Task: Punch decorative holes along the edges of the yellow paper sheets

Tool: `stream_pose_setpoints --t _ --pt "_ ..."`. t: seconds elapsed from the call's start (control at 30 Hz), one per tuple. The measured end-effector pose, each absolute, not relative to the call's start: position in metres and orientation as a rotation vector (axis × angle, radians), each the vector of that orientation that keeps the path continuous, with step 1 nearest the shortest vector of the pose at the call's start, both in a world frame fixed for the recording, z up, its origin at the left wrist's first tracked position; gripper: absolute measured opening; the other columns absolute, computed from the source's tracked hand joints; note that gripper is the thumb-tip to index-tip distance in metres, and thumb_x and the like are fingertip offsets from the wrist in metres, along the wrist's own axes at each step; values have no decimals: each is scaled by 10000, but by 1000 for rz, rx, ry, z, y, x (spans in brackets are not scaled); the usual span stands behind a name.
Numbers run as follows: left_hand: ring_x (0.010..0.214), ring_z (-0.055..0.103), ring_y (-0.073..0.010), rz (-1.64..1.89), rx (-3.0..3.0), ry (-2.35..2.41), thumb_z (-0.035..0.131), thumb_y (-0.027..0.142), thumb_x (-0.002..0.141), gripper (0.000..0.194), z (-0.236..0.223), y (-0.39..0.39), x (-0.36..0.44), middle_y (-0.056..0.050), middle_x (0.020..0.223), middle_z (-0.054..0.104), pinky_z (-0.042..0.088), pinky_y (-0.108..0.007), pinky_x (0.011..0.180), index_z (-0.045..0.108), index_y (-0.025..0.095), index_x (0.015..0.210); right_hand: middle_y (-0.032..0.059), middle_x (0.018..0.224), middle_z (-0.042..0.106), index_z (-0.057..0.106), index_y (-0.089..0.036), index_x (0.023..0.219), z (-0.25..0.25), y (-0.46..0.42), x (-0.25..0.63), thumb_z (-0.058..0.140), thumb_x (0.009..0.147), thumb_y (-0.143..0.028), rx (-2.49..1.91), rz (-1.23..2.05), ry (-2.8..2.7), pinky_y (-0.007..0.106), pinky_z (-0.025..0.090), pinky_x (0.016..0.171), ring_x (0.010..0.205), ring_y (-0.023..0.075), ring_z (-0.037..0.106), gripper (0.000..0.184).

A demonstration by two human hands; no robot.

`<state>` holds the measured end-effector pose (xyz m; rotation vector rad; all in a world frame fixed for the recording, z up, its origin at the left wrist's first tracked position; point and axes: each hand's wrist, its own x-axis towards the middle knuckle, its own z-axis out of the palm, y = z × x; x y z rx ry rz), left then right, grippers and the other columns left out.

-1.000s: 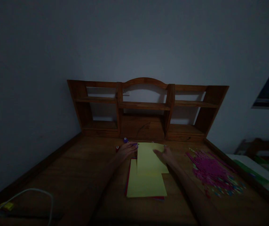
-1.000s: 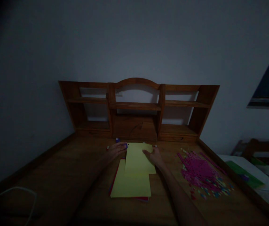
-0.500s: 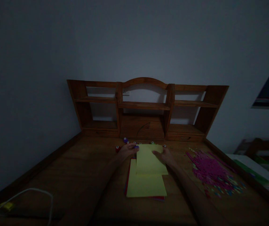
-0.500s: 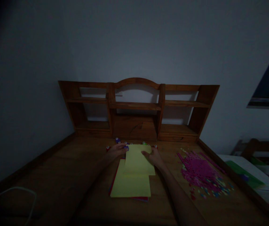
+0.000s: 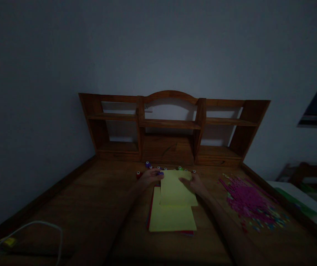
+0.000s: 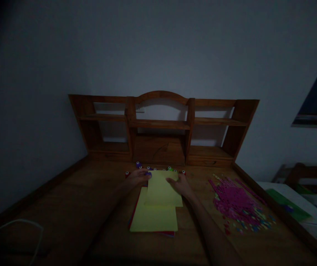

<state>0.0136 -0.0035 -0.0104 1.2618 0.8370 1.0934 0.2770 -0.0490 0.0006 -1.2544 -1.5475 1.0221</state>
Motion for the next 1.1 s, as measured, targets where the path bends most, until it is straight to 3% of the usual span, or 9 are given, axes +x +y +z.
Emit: stream_pose_setpoints --t 0.53,0.8,1.1 --pt "811 693 -222 1111 1257 886 941 288 454 458 -4 -6 12 -93 909 756 518 -351 818 723 139 828 110 851 740 698 -115 883 2 -55 274 694 726 -534 -1230 1036 -1585 284 519 581 680 217 676 448" --pt "800 695 -228 1138 1256 930 912 248 516 379 -4 -7 12 -86 888 757 526 -355 795 727 146 832 119 888 747 699 -127 911 2 -56 272 695 718 -514 -1231 1070 -1552 295 534 599 716 230 693 431" --pt "817 703 -239 1113 1233 916 922 281 516 427 -10 -1 12 -97 908 752 537 -382 817 725 128 862 116 860 753 699 -136 888 9 -59 269 699 704 -497 -1297 1044 -1522 301 534 567 696 248 696 406"
